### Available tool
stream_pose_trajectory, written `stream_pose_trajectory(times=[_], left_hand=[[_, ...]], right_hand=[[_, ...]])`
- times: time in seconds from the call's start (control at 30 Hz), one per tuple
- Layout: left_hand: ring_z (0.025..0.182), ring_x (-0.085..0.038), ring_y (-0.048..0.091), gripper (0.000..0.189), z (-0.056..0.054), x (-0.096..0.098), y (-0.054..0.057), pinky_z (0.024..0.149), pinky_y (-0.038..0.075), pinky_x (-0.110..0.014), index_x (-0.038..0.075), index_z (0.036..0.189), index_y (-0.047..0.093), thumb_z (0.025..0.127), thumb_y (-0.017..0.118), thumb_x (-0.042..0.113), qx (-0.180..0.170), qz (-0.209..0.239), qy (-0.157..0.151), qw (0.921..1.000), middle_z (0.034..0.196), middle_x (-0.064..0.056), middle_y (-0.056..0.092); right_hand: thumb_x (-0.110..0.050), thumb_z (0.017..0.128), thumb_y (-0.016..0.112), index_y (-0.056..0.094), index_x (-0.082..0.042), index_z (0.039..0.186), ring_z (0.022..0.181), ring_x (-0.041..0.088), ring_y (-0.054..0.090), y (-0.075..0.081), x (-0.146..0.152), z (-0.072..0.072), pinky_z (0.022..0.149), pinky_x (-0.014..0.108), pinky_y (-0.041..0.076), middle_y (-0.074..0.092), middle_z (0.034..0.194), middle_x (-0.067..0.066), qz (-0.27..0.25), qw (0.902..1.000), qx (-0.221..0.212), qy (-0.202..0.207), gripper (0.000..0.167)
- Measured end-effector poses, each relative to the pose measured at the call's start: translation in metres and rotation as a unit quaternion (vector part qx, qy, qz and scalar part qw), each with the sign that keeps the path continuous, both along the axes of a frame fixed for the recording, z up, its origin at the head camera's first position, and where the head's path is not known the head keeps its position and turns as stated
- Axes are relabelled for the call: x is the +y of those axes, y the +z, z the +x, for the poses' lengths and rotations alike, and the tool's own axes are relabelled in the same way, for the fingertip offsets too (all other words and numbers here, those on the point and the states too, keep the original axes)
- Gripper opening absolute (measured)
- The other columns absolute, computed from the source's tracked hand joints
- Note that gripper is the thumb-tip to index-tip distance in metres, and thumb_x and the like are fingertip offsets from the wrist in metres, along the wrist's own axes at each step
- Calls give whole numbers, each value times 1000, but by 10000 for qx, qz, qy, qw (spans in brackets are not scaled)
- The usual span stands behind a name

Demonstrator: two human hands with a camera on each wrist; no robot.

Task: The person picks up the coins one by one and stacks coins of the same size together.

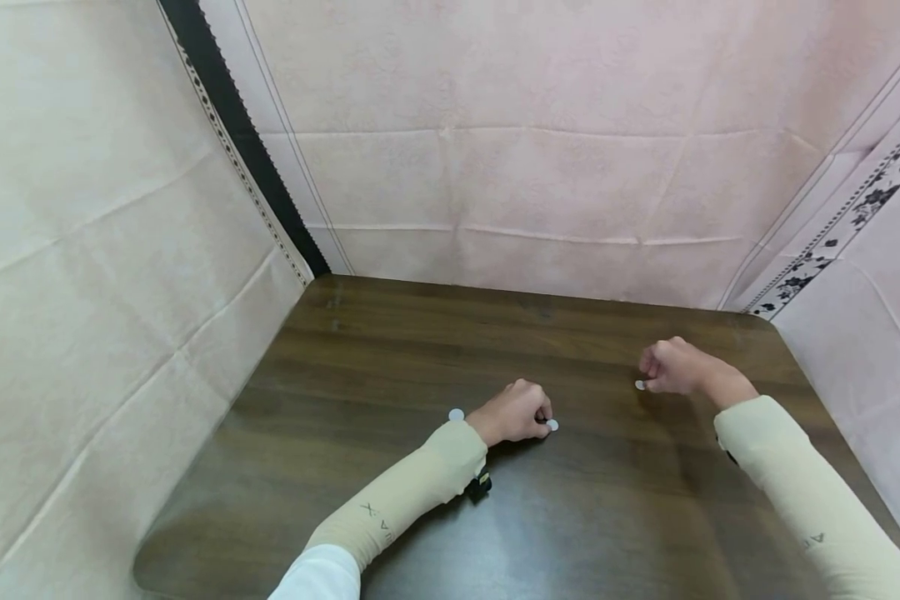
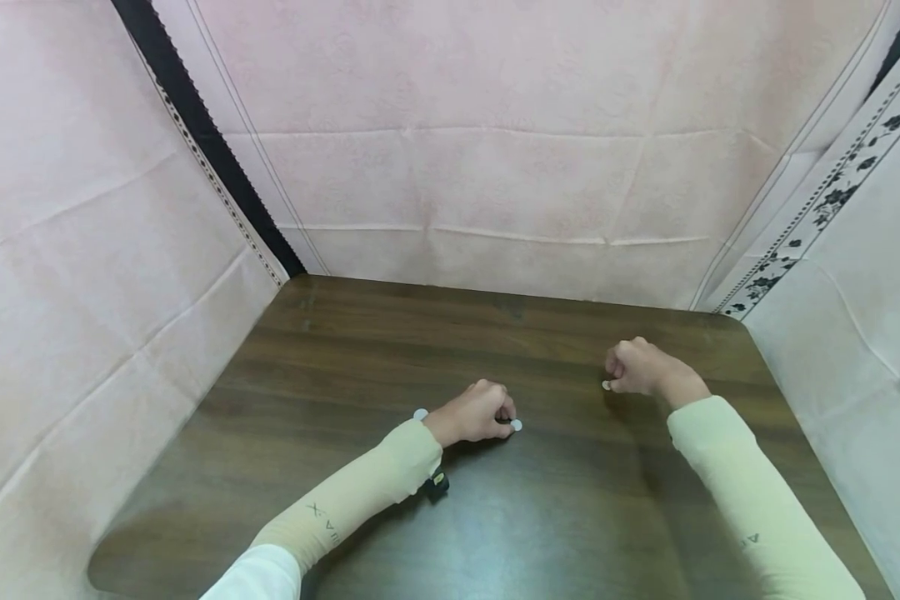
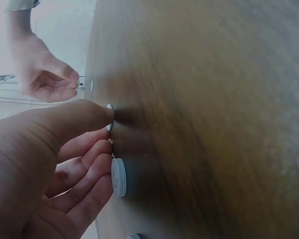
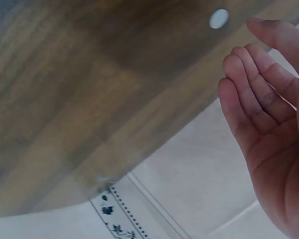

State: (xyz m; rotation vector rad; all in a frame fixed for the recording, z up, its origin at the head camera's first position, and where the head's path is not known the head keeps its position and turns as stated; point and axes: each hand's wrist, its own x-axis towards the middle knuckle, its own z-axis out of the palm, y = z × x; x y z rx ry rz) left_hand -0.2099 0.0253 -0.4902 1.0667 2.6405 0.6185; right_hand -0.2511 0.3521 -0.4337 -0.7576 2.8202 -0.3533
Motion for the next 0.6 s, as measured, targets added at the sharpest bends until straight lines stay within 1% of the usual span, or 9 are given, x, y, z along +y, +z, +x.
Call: stream_pose_trajectory(times=[0.07,0.17,0.27,0.33,0.4,0.43,0.47,0.53,0.6], left_hand=[[85,-2,68,14,0,0,-1,75,54,-15,10,105,83,96,79,20,-15,13,6,10000,102,0,80],[85,-2,67,14,1,-1,0,75,54,-14,10,105,83,96,79,20,-20,26,32,10000,102,0,80],[84,-2,67,14,1,-3,1,75,54,-14,10,105,83,96,79,20,-31,29,53,10000,102,0,79],[83,-2,66,14,1,-4,1,74,54,-14,10,106,83,96,79,20,-36,30,58,10000,102,-1,79],[82,-2,65,14,1,-4,0,74,53,-14,10,105,83,96,79,20,-6,16,63,10000,101,0,79],[81,-1,64,13,1,-4,0,73,53,-14,10,104,82,96,79,20,9,16,49,10000,100,0,79],[81,-1,64,13,1,-4,-1,73,52,-14,10,104,82,96,79,20,7,24,38,10000,100,1,79],[79,-1,62,13,1,-4,-2,73,52,-14,10,103,82,95,79,20,23,42,9,10000,98,2,78],[79,0,61,12,0,-3,-2,72,51,-13,10,103,82,96,79,20,21,40,-12,10000,97,2,77]], right_hand=[[-9,83,84,72,3,94,79,17,68,-7,2,-1,73,36,59,73,84,6,-52,10000,-27,-51,20],[-9,84,84,72,4,94,79,18,69,-15,2,-2,72,37,59,73,84,8,-59,10000,-65,-14,20],[-8,85,83,74,3,94,79,17,69,-20,-1,-4,72,37,60,74,85,8,-53,9999,-159,-5,17],[-8,86,83,75,3,92,77,14,68,-21,-3,-5,69,35,59,74,84,6,-86,9997,-245,-7,14],[-6,87,82,74,1,83,69,9,60,-22,-5,-7,62,30,54,68,76,0,-151,9991,-397,-57,12],[-6,88,82,72,-1,78,65,7,55,-22,-5,-8,59,27,50,64,70,-3,-156,9988,-461,-68,15],[-5,88,81,69,-3,72,60,5,49,-22,-6,-9,56,25,44,57,65,-6,-151,9985,-519,-81,21],[-5,89,81,65,-5,64,56,5,38,-20,-7,-9,54,24,36,45,59,-10,-119,9978,-638,-138,29],[-5,89,80,64,-9,61,54,5,36,-19,-8,-10,54,24,35,40,57,-12,-37,9978,-647,-112,33]])
